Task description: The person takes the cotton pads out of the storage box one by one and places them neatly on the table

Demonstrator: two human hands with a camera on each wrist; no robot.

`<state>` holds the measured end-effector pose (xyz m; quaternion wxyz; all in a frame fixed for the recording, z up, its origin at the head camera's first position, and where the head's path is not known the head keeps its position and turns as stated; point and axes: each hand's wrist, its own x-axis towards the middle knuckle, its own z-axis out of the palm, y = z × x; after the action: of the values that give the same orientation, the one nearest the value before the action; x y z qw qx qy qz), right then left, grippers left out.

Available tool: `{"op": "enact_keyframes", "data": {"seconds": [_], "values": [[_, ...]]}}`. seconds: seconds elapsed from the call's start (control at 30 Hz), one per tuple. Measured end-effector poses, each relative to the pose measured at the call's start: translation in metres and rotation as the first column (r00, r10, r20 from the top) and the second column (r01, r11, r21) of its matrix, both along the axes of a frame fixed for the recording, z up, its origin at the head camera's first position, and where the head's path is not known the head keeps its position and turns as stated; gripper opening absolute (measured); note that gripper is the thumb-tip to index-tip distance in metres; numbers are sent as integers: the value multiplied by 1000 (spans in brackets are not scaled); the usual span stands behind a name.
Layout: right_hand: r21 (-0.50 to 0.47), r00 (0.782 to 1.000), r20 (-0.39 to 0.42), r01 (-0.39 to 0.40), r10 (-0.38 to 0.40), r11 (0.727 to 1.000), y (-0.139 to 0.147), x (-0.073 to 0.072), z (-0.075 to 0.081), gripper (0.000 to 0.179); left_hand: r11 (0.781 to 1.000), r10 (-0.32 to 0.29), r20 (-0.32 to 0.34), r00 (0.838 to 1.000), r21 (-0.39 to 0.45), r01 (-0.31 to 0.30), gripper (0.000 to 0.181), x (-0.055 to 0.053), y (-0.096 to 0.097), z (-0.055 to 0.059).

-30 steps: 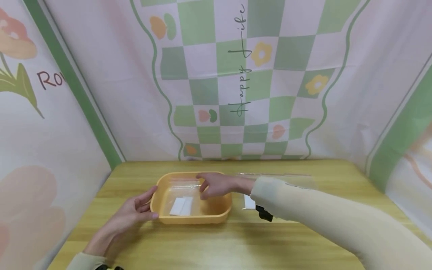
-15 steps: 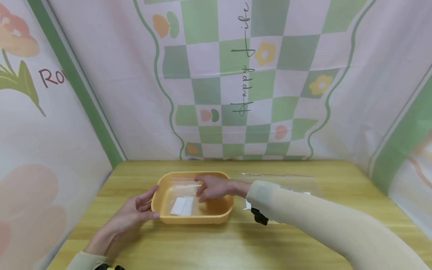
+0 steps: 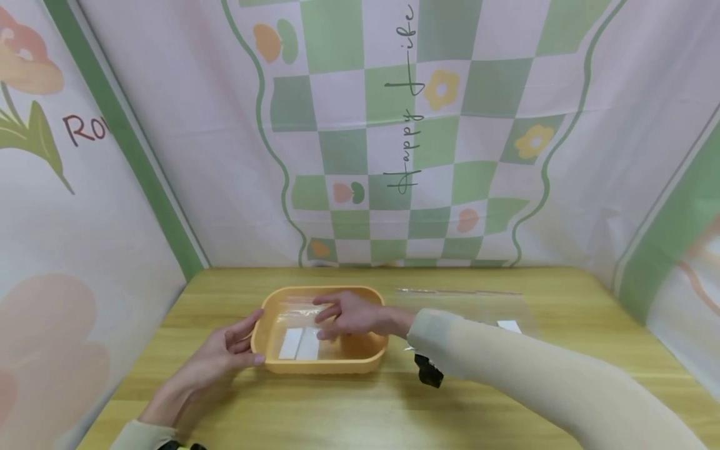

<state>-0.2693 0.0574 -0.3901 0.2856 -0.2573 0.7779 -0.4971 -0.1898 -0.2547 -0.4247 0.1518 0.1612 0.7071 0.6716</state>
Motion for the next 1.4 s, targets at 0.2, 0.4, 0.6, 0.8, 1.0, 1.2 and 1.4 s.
{"op": "enact_keyframes", "data": {"seconds": [0.2, 0.4, 0.6, 0.8, 1.0, 1.2, 1.4], "values": [[-28, 998, -30, 58, -58, 998, -14, 4, 1, 71, 1000, -7, 1, 1000, -8, 7, 96, -1, 0, 1], [-57, 992, -6, 128, -129, 990, -31, 9, 6, 72, 1000, -11, -1, 1000, -5, 11, 96, -1, 0, 1], [-79, 978, 26, 208, -207, 975, -41, 11, 5, 72, 1000, -24, -2, 1000, 10, 24, 96, -2, 2, 0], [-51, 977, -2, 212, -213, 976, -38, 10, 10, 77, 999, -30, -1, 1000, 12, 30, 96, -3, 3, 1], [-6, 979, -27, 201, -201, 980, -30, 12, 18, 84, 1000, -28, -6, 1000, 12, 28, 95, -3, 3, 1], [-21, 980, -13, 196, -196, 980, -19, 18, 26, 86, 1000, -23, -20, 1000, -4, 23, 95, -2, 2, 0], [-61, 987, -5, 157, -158, 986, -6, 20, 38, 90, 999, -33, -36, 999, -8, 33, 94, 0, 0, -1]]}}
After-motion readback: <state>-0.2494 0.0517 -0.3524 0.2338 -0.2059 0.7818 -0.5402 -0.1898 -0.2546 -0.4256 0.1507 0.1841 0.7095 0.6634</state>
